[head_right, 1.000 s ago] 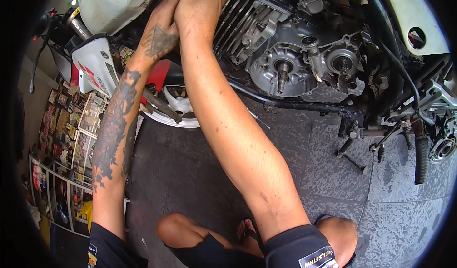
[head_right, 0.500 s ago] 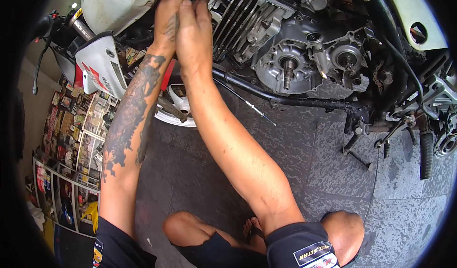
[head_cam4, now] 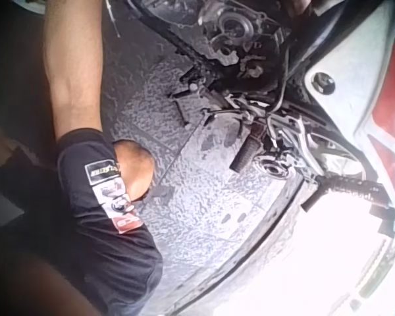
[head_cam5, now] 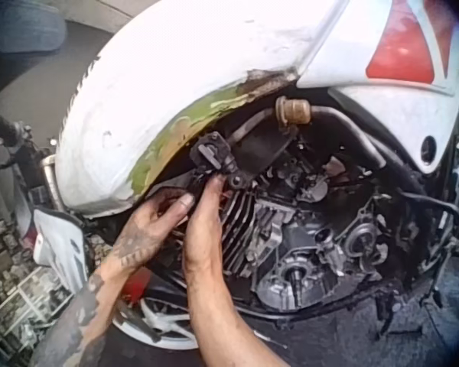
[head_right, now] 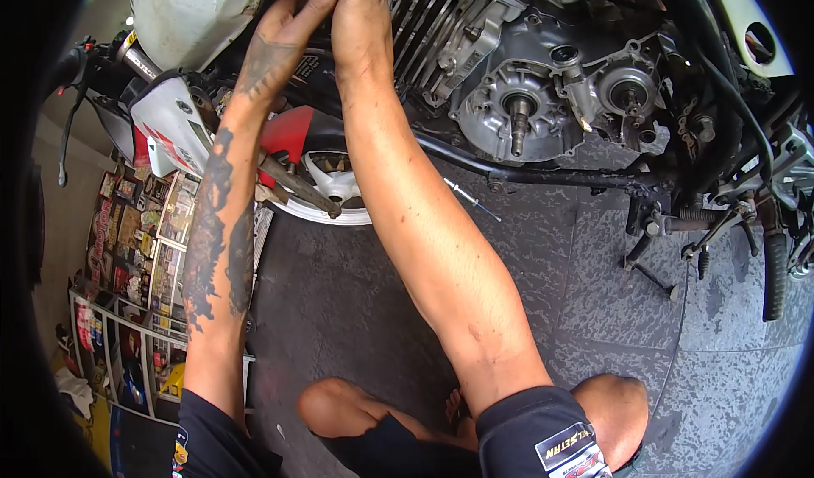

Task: The person works on a motorcycle by routing cables near the engine, positioning the fuel tank onto the frame, and fitting components beneath the tank by hand.

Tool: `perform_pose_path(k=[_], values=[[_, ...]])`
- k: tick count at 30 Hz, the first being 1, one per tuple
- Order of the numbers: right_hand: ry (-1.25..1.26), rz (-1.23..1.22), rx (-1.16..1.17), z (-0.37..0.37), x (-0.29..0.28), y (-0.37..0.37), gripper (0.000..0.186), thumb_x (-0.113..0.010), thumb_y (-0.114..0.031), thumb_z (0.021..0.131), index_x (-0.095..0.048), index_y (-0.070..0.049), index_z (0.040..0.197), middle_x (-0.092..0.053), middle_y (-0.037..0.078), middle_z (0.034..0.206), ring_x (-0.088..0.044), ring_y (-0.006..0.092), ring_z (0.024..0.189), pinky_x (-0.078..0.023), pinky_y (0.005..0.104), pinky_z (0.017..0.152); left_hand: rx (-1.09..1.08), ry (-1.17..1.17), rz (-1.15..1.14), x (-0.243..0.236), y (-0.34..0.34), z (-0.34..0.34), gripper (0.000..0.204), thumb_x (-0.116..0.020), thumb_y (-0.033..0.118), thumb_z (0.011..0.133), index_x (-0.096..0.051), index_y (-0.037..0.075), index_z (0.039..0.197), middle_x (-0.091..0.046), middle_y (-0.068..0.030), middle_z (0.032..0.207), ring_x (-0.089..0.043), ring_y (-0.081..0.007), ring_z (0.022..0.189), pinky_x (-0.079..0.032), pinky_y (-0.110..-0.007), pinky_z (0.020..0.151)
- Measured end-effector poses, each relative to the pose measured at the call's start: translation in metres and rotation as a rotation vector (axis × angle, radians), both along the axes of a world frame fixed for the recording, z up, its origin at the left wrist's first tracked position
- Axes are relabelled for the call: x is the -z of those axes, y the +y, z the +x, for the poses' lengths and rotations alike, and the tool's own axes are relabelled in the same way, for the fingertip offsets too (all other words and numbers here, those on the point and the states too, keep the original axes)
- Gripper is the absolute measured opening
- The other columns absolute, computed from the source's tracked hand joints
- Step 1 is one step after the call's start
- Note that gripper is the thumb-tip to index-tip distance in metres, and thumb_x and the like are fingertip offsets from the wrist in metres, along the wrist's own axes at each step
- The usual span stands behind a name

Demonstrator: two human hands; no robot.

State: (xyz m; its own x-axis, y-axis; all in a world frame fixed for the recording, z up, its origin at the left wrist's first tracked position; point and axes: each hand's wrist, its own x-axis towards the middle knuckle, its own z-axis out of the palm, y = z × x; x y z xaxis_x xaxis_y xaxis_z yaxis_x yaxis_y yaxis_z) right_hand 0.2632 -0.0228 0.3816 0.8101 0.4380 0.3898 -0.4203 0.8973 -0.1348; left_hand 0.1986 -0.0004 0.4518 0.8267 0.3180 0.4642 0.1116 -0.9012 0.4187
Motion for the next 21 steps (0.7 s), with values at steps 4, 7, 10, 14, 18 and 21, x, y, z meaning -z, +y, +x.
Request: perform_pose_path(k=[4,7,10,14,18,21], values=[[-0.017,0.073,-0.097,0.001,0.001,0.003,0.077,-0.031,-0.062,0.093,-0.046,0.005,0.129,-0.053,0.012,0.124,-0.048,0.0213,0.114,-0.035,0.0304,0.098,-0.107,0.093,0.108,-0.008,-0.002,0.002,0.045,-0.063,0.028,0.088,-0.054,-0.009,0.113,-0.06,-0.0173,0.107,-0.057,-0.0211,0.099,-0.045,-0.03,0.087],[-0.061,0.121,-0.143,-0.001,0.003,-0.001,0.076,-0.031,-0.061,0.094,-0.046,0.005,0.129,-0.052,0.013,0.127,-0.047,0.0218,0.117,-0.033,0.0307,0.1,-0.157,0.143,0.178,-0.012,-0.006,0.003,0.043,-0.064,0.026,0.086,-0.054,-0.008,0.111,-0.06,-0.0199,0.106,-0.058,-0.025,0.098,-0.046,-0.031,0.085],[0.001,0.021,0.139,-0.02,-0.006,-0.002,0.065,-0.034,-0.047,0.096,-0.035,0.004,0.136,-0.05,0.018,0.128,-0.045,0.0251,0.12,-0.033,0.031,0.101,-0.167,0.126,0.292,-0.006,-0.007,0.008,0.038,-0.061,0.023,0.085,-0.055,-0.006,0.108,-0.06,-0.0217,0.105,-0.059,-0.0267,0.096,-0.046,-0.034,0.083],[0.043,-0.032,0.275,-0.055,-0.005,-0.024,0.061,-0.033,-0.037,0.099,-0.024,0.005,0.142,-0.045,0.026,0.134,-0.039,0.0307,0.13,-0.029,0.0319,0.104,-0.002,-0.197,0.848,0.011,0.022,0.005,0.027,-0.056,0.018,0.086,-0.055,-0.003,0.103,-0.061,-0.024,0.093,-0.059,-0.0393,0.089,-0.047,-0.042,0.078],[0.034,-0.057,0.116,-0.038,0.005,-0.028,0.055,-0.034,-0.035,0.099,-0.039,0.008,0.132,-0.057,0.021,0.109,-0.054,0.0267,0.101,-0.039,0.0332,0.091,-0.101,-0.182,0.793,0.019,0.004,0.015,0.028,-0.054,0.018,0.088,-0.057,-0.004,0.104,-0.062,-0.0238,0.096,-0.06,-0.0375,0.092,-0.047,-0.04,0.081],[-0.077,0.093,0.011,-0.02,0.006,-0.028,0.073,-0.039,-0.047,0.097,-0.019,0.006,0.144,-0.026,0.019,0.148,-0.027,0.025,0.135,-0.021,0.0307,0.11,-0.152,-0.146,0.592,0.024,0.006,0.009,0.032,-0.056,0.022,0.09,-0.058,0.001,0.113,-0.067,-0.0136,0.102,-0.063,-0.0224,0.093,-0.047,-0.032,0.086]])
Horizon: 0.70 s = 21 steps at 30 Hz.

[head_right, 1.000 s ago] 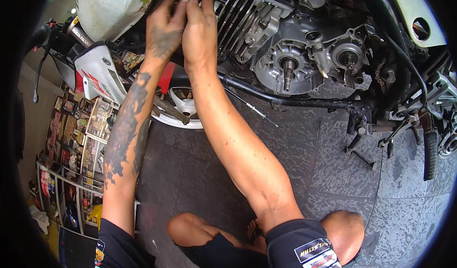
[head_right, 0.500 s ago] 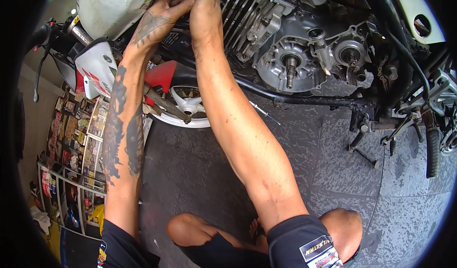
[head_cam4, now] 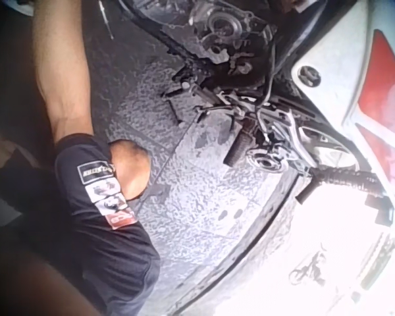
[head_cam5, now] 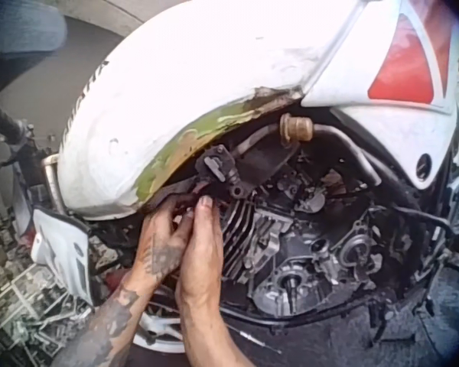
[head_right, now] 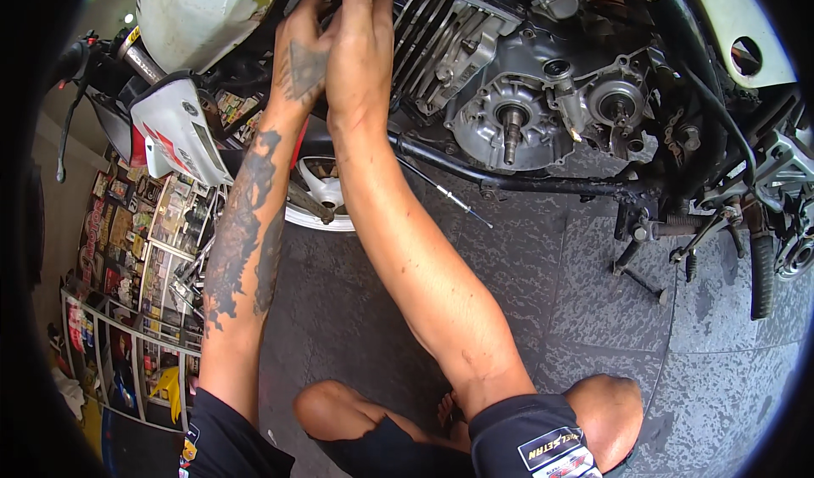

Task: The person works on a motorcycle by routing cables near the engine, positioning the fuel tank onto the frame, and fitting components beneath the tank by hand.

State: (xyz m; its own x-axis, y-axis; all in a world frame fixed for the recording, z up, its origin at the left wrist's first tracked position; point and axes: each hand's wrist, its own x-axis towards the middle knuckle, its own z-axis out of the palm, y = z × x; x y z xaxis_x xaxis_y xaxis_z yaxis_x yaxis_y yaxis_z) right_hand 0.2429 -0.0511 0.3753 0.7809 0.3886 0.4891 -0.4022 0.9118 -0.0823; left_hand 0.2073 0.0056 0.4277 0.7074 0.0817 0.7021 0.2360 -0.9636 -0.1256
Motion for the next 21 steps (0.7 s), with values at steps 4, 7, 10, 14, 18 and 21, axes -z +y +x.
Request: perform_pose_path(k=[4,7,10,14,18,21], values=[[0.076,0.005,-0.001,0.001,-0.002,0.005,0.073,-0.044,-0.044,0.095,-0.021,0.006,0.143,-0.028,0.02,0.146,-0.028,0.0261,0.135,-0.02,0.0308,0.11,0.055,-0.193,-0.28,0.009,0.004,-0.003,0.032,-0.053,0.021,0.09,-0.056,0.002,0.116,-0.066,-0.0169,0.102,-0.064,-0.0282,0.097,-0.047,-0.035,0.086],[0.169,-0.003,0.082,0.003,-0.006,0.016,0.074,-0.045,-0.044,0.095,-0.021,0.007,0.142,-0.035,0.019,0.14,-0.035,0.0257,0.128,-0.025,0.0316,0.106,0.196,-0.218,-0.318,0.007,0.011,0.004,0.031,-0.053,0.019,0.09,-0.057,-0.001,0.113,-0.065,-0.0187,0.1,-0.063,-0.0299,0.096,-0.048,-0.037,0.083],[0.228,-0.01,0.136,0.005,-0.008,0.02,0.075,-0.046,-0.044,0.094,-0.021,0.008,0.142,-0.04,0.019,0.136,-0.039,0.0254,0.124,-0.028,0.0322,0.104,0.219,-0.184,-0.351,0.006,0.012,0.001,0.035,-0.055,0.023,0.09,-0.056,-0.004,0.112,-0.063,-0.0186,0.104,-0.062,-0.0293,0.097,-0.049,-0.037,0.08],[0.137,-0.054,0.145,0.01,-0.013,0.015,0.075,-0.045,-0.04,0.095,-0.016,0.01,0.142,-0.037,0.019,0.139,-0.036,0.0262,0.128,-0.027,0.0318,0.105,0.209,-0.127,-0.237,0.011,0.02,-0.001,0.035,-0.054,0.024,0.091,-0.055,-0.001,0.116,-0.064,-0.0175,0.105,-0.063,-0.0292,0.095,-0.05,-0.037,0.078],[0.221,-0.172,0.243,0.0,-0.014,0.002,0.054,-0.046,-0.026,0.093,-0.035,0.007,0.134,-0.055,0.02,0.114,-0.054,0.025,0.103,-0.04,0.0328,0.091,0.213,-0.151,-0.059,0.021,0.031,0.003,0.027,-0.05,0.018,0.091,-0.056,0.004,0.113,-0.066,-0.0189,0.098,-0.065,-0.0345,0.088,-0.051,-0.04,0.074],[0.104,-0.21,0.284,-0.019,-0.006,-0.011,0.052,-0.04,-0.024,0.095,-0.031,0.009,0.134,-0.056,0.019,0.106,-0.053,0.0225,0.097,-0.04,0.0317,0.089,0.077,-0.093,-0.26,0.023,0.009,-0.004,0.032,-0.047,0.018,0.09,-0.056,0.002,0.116,-0.063,-0.0255,0.1,-0.06,-0.0409,0.098,-0.047,-0.042,0.086]])
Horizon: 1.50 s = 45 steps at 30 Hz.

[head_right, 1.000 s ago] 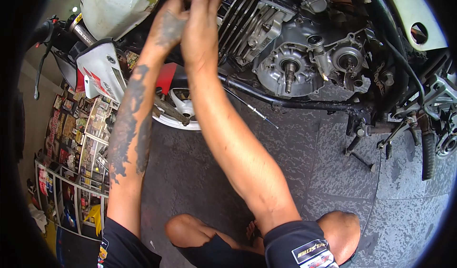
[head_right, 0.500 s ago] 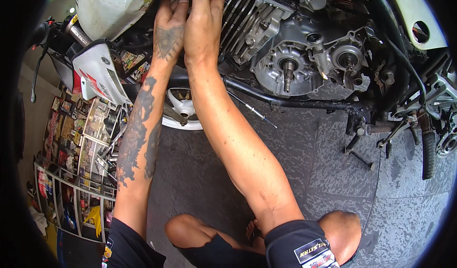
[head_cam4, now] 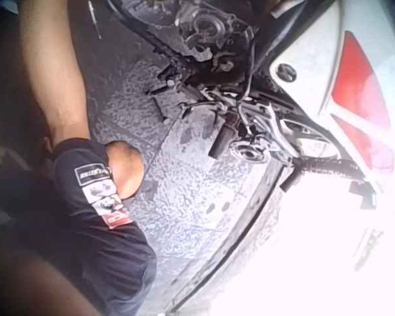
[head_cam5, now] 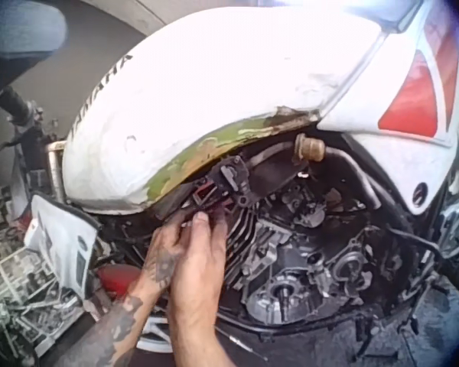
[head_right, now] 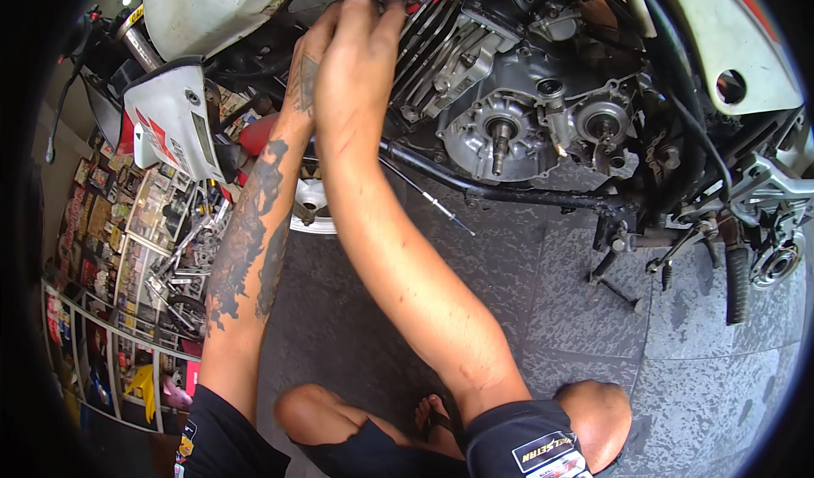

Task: The person works on a motorcycle by routing cables near the engine, positioning the fuel tank onto the frame, and fitting components beneath the tank by hand.

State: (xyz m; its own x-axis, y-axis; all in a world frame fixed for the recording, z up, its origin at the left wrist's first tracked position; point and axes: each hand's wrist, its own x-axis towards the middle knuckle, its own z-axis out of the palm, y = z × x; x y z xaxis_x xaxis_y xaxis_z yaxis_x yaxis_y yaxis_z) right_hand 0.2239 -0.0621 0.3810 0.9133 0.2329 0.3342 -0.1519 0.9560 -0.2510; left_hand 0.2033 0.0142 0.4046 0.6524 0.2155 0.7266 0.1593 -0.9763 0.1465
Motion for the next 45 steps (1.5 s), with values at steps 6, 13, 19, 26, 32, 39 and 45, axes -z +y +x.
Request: perform_pose_path(k=[6,13,19,26,32,39,45], values=[[-0.031,0.038,-0.064,-0.027,0.014,-0.019,0.047,-0.046,-0.025,0.094,-0.04,0.002,0.131,-0.053,0.013,0.117,-0.049,0.0184,0.112,-0.038,0.0326,0.097,0.066,-0.147,-0.004,0.005,-0.004,-0.014,0.028,-0.048,0.016,0.09,-0.058,0.001,0.112,-0.064,-0.0232,0.099,-0.062,-0.0384,0.092,-0.048,-0.04,0.082],[-0.346,-0.024,0.294,-0.026,0.024,-0.055,0.024,-0.043,-0.018,0.099,-0.057,-0.001,0.089,-0.058,0.002,0.078,-0.049,0.0062,0.073,-0.041,0.0215,0.068,0.225,-0.557,-0.69,0.054,0.01,-0.059,0.027,-0.046,0.019,0.098,-0.055,0.0,0.115,-0.063,-0.0102,0.103,-0.06,-0.0178,0.095,-0.052,-0.029,0.078],[-0.711,-0.26,0.651,0.039,0.002,-0.085,0.029,-0.043,-0.023,0.099,-0.057,0.002,0.097,-0.054,0.005,0.067,-0.044,0.01,0.05,-0.036,0.0226,0.045,0.344,-0.695,-0.923,0.044,0.02,-0.067,0.041,-0.044,0.027,0.098,-0.043,-0.008,0.121,-0.06,-0.0221,0.113,-0.067,-0.0305,0.088,-0.056,-0.033,0.074],[-0.769,-0.553,0.863,0.067,-0.022,-0.143,0.022,-0.048,-0.009,0.095,-0.057,0.003,0.111,-0.059,0.009,0.088,-0.058,0.0134,0.077,-0.05,0.0227,0.067,0.695,-0.795,-1.114,0.048,0.046,-0.049,0.051,-0.062,0.036,0.087,-0.051,0.0,0.122,-0.056,-0.0154,0.121,-0.063,-0.0255,0.099,-0.052,-0.033,0.078],[-0.977,-1.229,0.245,0.013,0.006,-0.182,0.023,-0.05,-0.019,0.095,-0.057,0.0,0.104,-0.054,0.002,0.072,-0.05,0.0046,0.06,-0.036,0.0168,0.05,0.595,-0.79,-1.195,0.042,0.046,-0.046,0.045,-0.06,0.041,0.089,-0.059,-0.002,0.1,-0.067,-0.0115,0.089,-0.068,-0.0192,0.076,-0.053,-0.027,0.065],[-1.323,-1.498,-0.069,-0.018,0.025,-0.186,0.011,-0.064,-0.011,0.085,-0.065,0.0,0.087,-0.067,0.012,0.077,-0.068,0.0228,0.07,-0.051,0.0308,0.062,0.211,-0.792,-0.928,0.05,0.069,-0.091,0.035,-0.052,0.031,0.094,-0.058,-0.003,0.101,-0.064,-0.0081,0.079,-0.063,-0.0152,0.063,-0.041,-0.02,0.041],[-1.611,-1.494,-0.148,-0.01,0.05,-0.18,0.009,-0.065,-0.014,0.084,-0.064,-0.005,0.086,-0.065,0.008,0.073,-0.066,0.0262,0.066,-0.051,0.0346,0.057,0.244,-0.985,-0.877,0.091,0.085,-0.084,0.02,-0.053,0.026,0.094,-0.055,0.007,0.09,-0.045,0.0032,0.061,-0.045,-0.0065,0.05,-0.029,-0.019,0.038]])
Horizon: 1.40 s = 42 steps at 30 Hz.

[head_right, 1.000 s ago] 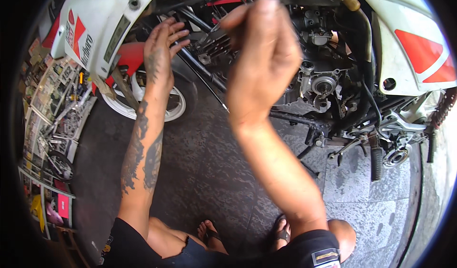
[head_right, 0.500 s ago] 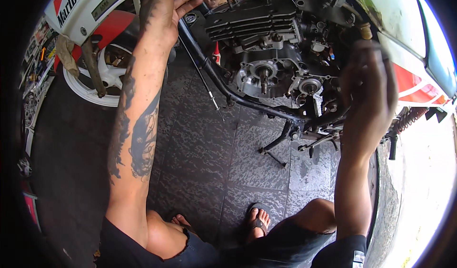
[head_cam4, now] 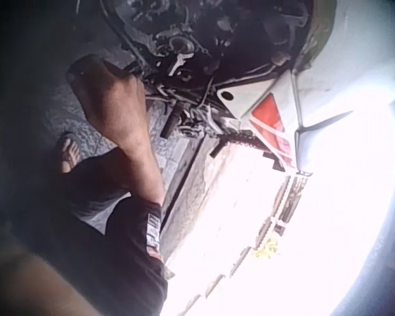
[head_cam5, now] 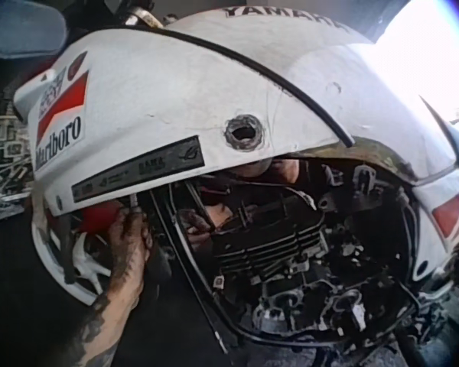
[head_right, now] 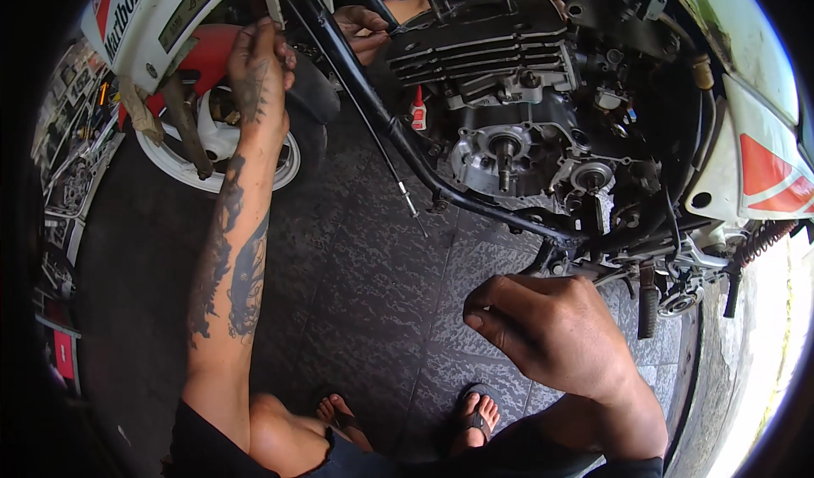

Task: The person works on a motorcycle by routing cables near the engine, positioning the fuel tank onto the frame, and fitting components beneath the tank by hand.

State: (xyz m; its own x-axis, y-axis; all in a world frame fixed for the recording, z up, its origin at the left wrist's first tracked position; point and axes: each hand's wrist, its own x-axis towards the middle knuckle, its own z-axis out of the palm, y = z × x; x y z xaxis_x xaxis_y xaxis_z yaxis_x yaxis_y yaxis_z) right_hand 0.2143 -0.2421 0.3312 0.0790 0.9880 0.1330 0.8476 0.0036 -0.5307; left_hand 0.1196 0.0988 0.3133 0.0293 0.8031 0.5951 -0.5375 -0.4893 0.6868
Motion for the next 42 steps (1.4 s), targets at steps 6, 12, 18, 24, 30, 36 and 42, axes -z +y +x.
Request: perform_pose_path(k=[6,12,18,24,30,36,42], values=[[-0.055,-0.085,-0.081,0.004,0.01,0.003,0.014,-0.063,-0.022,0.086,-0.062,-0.008,0.085,-0.064,0.007,0.071,-0.064,0.0256,0.062,-0.048,0.0354,0.052,0.127,0.311,-0.16,0.019,0.001,-0.014,0.026,-0.05,0.031,0.095,-0.057,0.006,0.092,-0.052,0.0013,0.068,-0.049,-0.0056,0.054,-0.032,-0.018,0.039],[-0.079,-0.097,-0.088,0.008,0.014,0.006,0.015,-0.062,-0.023,0.087,-0.061,-0.008,0.087,-0.063,0.007,0.068,-0.064,0.0273,0.062,-0.048,0.0373,0.052,0.237,0.447,-0.111,0.036,-0.027,0.003,0.049,-0.04,0.047,0.097,-0.058,0.001,0.1,-0.062,-0.0063,0.084,-0.058,-0.0106,0.064,-0.04,-0.02,0.04],[-0.042,-0.099,-0.078,0.007,0.016,0.011,0.014,-0.062,-0.022,0.087,-0.062,-0.008,0.09,-0.065,0.009,0.071,-0.064,0.0288,0.063,-0.048,0.0379,0.053,0.211,0.438,-0.052,0.039,-0.03,0.004,0.042,-0.045,0.041,0.097,-0.06,0.002,0.095,-0.059,-0.0038,0.075,-0.056,-0.0089,0.058,-0.039,-0.019,0.039],[-0.079,-0.128,-0.078,0.005,0.015,0.017,0.016,-0.061,-0.024,0.088,-0.062,-0.008,0.091,-0.066,0.01,0.074,-0.065,0.0295,0.066,-0.049,0.0388,0.055,0.217,0.439,-0.048,0.038,-0.031,0.004,0.04,-0.048,0.039,0.096,-0.061,0.001,0.095,-0.057,-0.0018,0.072,-0.056,-0.0074,0.059,-0.038,-0.018,0.039],[-0.07,-0.15,-0.098,0.003,0.016,0.021,0.017,-0.059,-0.025,0.089,-0.062,-0.008,0.091,-0.065,0.01,0.074,-0.064,0.03,0.068,-0.049,0.0386,0.057,0.213,0.443,-0.014,0.038,-0.036,0.005,0.041,-0.05,0.04,0.095,-0.06,0.001,0.103,-0.056,-0.0016,0.073,-0.056,-0.007,0.06,-0.038,-0.017,0.039],[-0.029,-0.064,-0.095,0.004,0.022,0.023,0.017,-0.06,-0.023,0.089,-0.062,-0.007,0.09,-0.065,0.011,0.074,-0.064,0.0303,0.068,-0.049,0.0386,0.058,0.195,0.408,-0.035,0.034,-0.04,0.004,0.037,-0.051,0.04,0.095,-0.063,0.005,0.092,-0.049,0.0024,0.057,-0.045,-0.003,0.044,-0.032,-0.019,0.038],[0.081,-0.013,0.0,0.007,0.023,0.024,0.014,-0.061,-0.018,0.088,-0.063,-0.004,0.088,-0.064,0.013,0.075,-0.064,0.031,0.068,-0.05,0.038,0.06,0.217,0.403,-0.023,0.037,-0.035,0.007,0.036,-0.052,0.039,0.095,-0.063,0.004,0.091,-0.053,0.0019,0.062,-0.053,-0.0037,0.052,-0.035,-0.018,0.039]])
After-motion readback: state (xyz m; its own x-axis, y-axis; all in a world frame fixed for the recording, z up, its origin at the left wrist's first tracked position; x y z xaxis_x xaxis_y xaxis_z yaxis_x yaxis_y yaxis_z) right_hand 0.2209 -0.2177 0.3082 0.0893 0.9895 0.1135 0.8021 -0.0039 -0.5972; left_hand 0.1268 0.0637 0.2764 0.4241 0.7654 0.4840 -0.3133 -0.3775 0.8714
